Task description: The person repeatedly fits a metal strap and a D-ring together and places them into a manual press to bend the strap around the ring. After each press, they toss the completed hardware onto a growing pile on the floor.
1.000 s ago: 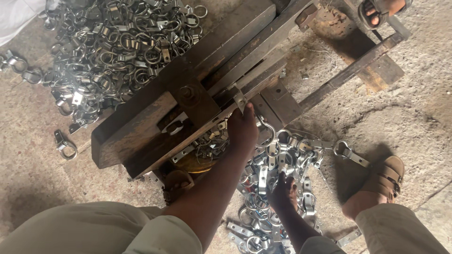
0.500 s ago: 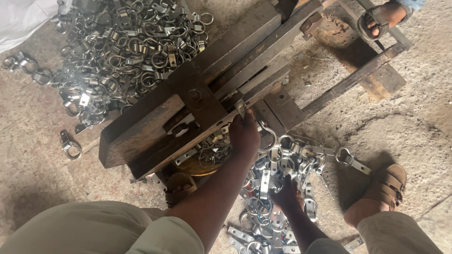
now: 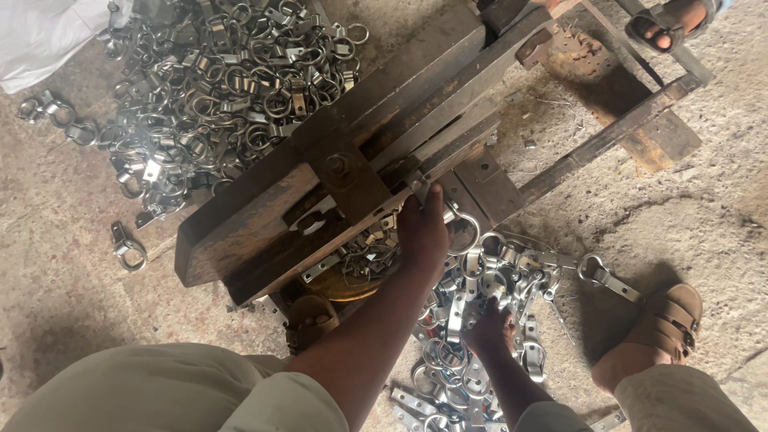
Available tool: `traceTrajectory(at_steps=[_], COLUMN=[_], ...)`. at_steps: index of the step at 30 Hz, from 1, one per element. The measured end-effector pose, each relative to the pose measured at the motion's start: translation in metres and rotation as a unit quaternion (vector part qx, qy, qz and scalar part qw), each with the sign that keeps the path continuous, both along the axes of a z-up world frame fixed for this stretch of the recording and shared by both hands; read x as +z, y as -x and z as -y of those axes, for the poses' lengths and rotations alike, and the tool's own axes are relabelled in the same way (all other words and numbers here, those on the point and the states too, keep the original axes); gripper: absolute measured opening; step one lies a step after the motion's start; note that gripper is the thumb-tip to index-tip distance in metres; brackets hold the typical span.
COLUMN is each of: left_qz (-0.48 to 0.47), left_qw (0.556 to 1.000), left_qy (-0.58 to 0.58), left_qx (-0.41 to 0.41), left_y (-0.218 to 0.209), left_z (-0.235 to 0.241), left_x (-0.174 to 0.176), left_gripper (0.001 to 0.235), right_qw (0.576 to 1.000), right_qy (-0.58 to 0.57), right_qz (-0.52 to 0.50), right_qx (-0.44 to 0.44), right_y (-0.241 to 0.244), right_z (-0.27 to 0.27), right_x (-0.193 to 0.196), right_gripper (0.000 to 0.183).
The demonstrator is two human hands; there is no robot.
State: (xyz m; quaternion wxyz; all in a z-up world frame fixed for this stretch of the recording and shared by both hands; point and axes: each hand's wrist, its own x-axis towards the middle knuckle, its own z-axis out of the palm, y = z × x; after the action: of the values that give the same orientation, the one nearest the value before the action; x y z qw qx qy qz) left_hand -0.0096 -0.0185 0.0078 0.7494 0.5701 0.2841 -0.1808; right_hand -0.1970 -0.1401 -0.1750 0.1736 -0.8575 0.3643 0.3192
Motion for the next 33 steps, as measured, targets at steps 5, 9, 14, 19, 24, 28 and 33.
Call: traceTrajectory(at_steps=[5,9,14,19,24,28,33], left_qz=[0.022,0.043,0.135,0.211,0.175,0.228,0.152], left_qw=[0.999,0.958,0.986,0.976,0.970,0.906,0.926], left_qy=[0.021,-0.239,-0.070,-0.042,-0.121,-0.297,-0.241], left_qx=[-0.026,-0.156,-0.063,-0.037,-0.114,-0.197,-0.246], left_y=[0.002,0.001,0.014,0.021,0.020,0.012,0.003], left_z=[0.001,-0.002,0.001,0.005,0.001,0.000,-0.002], left_x=[-0.013,-0.016,-0.022,-0.030,-0.038,-0.031,-0.016], left_gripper=[0.054,0.066,0.043,0.043,0.049,0.050,0.046], right_qw=[1.000,0.998,0.985,0.981,0.986,0.978,0.967], right_qy=[-0.006,-0.055,-0.048,-0.082,-0.016,-0.081,-0.126], right_qz=[-0.019,-0.003,-0.094,-0.111,0.065,0.187,0.218], right_qx=[0.003,-0.003,0.138,0.135,0.153,0.042,-0.032], right_y=[-0.007,-0.012,-0.009,-0.011,-0.013,0.009,0.007], right_z=[0.011,0.028,0.055,0.081,0.111,0.119,0.107], right_x=[0.019,0.020,0.014,0.105,0.206,0.292,0.323], right_gripper=[0.110,0.096,0.101,0.109,0.106,0.084,0.096])
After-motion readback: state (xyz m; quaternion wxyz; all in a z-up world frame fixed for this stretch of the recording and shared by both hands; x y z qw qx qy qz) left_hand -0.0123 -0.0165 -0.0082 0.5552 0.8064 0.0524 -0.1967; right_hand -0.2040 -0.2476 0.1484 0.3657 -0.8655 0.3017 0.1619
